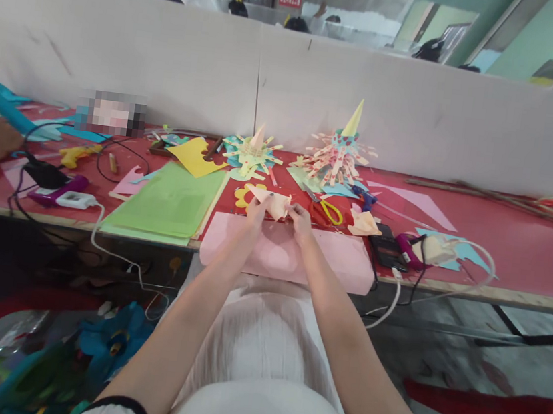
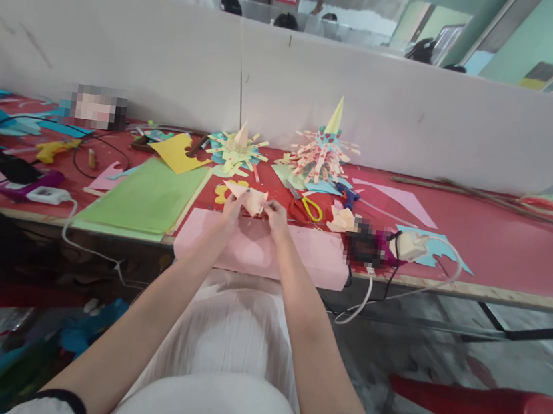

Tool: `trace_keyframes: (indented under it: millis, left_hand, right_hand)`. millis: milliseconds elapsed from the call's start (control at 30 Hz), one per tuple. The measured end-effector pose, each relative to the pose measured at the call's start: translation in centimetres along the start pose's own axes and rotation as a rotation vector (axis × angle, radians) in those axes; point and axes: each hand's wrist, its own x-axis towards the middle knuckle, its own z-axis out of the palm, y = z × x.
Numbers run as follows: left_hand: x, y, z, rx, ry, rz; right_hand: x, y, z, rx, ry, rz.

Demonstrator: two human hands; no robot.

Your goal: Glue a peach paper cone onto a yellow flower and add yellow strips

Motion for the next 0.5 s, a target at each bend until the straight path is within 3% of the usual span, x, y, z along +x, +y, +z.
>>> trace_keyframes:
  millis: [500]
  left_hand:
    - [0.26, 0.05, 0.12, 0.005, 0.043, -0.001]
  right_hand:
    - [-0.04, 0.36, -0.09, -0.075, 0.013, -0.053]
